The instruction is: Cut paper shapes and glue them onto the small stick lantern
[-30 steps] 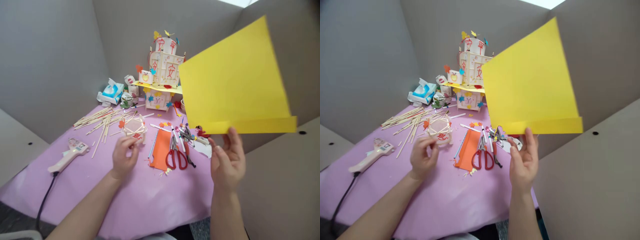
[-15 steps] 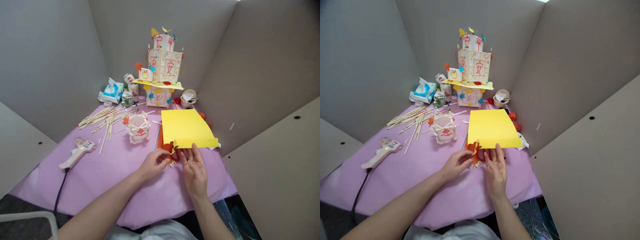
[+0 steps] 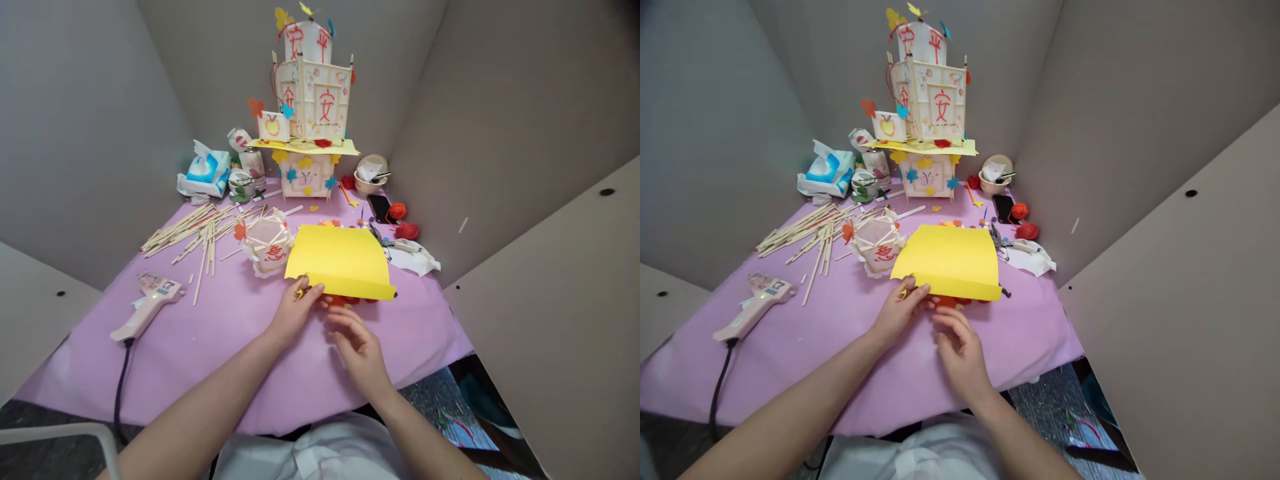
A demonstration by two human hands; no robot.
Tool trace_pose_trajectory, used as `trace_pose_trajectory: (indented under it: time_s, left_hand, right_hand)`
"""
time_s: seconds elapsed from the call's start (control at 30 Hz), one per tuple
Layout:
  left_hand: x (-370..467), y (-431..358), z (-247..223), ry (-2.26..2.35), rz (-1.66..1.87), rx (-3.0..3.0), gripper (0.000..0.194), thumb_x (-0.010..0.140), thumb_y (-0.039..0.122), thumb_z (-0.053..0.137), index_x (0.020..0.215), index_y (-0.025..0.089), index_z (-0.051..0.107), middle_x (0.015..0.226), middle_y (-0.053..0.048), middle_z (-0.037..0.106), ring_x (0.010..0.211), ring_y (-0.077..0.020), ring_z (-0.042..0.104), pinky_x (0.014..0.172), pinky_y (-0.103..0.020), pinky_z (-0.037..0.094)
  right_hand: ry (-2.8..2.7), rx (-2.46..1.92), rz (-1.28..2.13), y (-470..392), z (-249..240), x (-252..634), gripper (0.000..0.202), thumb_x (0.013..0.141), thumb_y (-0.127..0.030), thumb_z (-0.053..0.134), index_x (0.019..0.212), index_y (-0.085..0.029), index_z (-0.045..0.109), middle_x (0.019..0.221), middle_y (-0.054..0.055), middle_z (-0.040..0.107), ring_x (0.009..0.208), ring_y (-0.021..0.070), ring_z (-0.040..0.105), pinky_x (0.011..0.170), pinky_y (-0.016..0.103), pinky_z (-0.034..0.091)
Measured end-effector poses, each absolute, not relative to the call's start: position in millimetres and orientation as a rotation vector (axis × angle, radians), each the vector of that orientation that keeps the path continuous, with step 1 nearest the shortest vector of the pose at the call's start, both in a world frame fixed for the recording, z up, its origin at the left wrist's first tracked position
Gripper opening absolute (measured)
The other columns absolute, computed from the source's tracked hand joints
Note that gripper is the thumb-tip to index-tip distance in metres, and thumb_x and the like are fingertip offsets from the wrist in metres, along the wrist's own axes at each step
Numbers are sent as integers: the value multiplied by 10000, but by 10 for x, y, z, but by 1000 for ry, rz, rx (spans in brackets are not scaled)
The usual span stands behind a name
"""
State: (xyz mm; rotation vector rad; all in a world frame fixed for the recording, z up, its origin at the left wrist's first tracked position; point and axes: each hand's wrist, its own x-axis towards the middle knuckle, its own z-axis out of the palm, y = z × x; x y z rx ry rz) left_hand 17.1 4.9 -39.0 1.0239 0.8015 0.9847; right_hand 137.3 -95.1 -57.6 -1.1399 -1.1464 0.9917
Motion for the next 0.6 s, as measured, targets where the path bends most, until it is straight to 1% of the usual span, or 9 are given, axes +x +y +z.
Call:
trace_pose_trajectory:
  time_s: [0.03,0.1,0.17,0.23,0.33,0.43,0.5,0.6]
  left_hand:
    - [166,45,-377,808,979,1046,275,726,400,686,826,185,546,782,-4,638,713,-151,647,671,-282,537]
    - [159,29,-337,815,944,1124,270,740,409,665,858,184,573,808,-26,666,734,-171,656,699,-311,548]
    - [147,12,-283,827,912,1231,268,761,430,632,871,188,596,821,-40,688,757,-191,664,731,-341,554]
    - [120,3,-222,859,884,1375,263,774,451,605,824,192,612,810,-44,704,758,-201,669,745,-355,555]
    - [44,15,-119,938,902,1554,263,779,454,590,716,199,585,770,-49,718,757,-213,679,744,-353,554]
    - [-67,27,5,1026,1085,1648,237,787,407,592,689,197,544,745,-44,715,744,-203,681,738,-336,549]
    - [-156,-3,84,1089,1260,1691,221,804,375,586,694,190,534,747,-38,706,739,-188,678,740,-325,547]
    - [-298,-154,143,1222,1466,1753,233,841,369,549,703,186,506,765,-35,687,755,-180,677,721,-322,553]
  right_hand:
    - [-1213,-1211,938,-971,-594,1446,200,853,-221,527,981,-240,680,1123,68,626,1037,207,602,868,355,517]
    - [-1314,-1339,799,-1005,-621,1614,176,857,-217,500,893,-219,673,939,59,666,871,196,629,770,340,526]
    - [-1370,-1472,604,-1020,-625,1782,161,849,-213,496,882,-214,653,888,56,661,815,199,616,735,341,512]
    - [-1402,-1568,397,-999,-602,1915,163,850,-212,479,883,-215,638,897,62,647,846,212,601,766,359,498]
    - [-1494,-1611,197,-875,-533,2013,201,860,-211,446,945,-212,629,998,88,610,979,236,564,869,396,465]
    - [-1541,-1651,78,-667,-445,2024,241,872,-233,445,1044,-193,609,1110,119,566,1090,254,507,944,415,418]
    - [-1542,-1741,51,-523,-383,2020,263,873,-272,468,1079,-172,597,1134,144,557,1086,273,503,947,427,403]
    - [-1586,-1947,108,-364,-295,2018,311,836,-323,542,1079,-137,596,1106,183,577,1012,306,544,886,432,415]
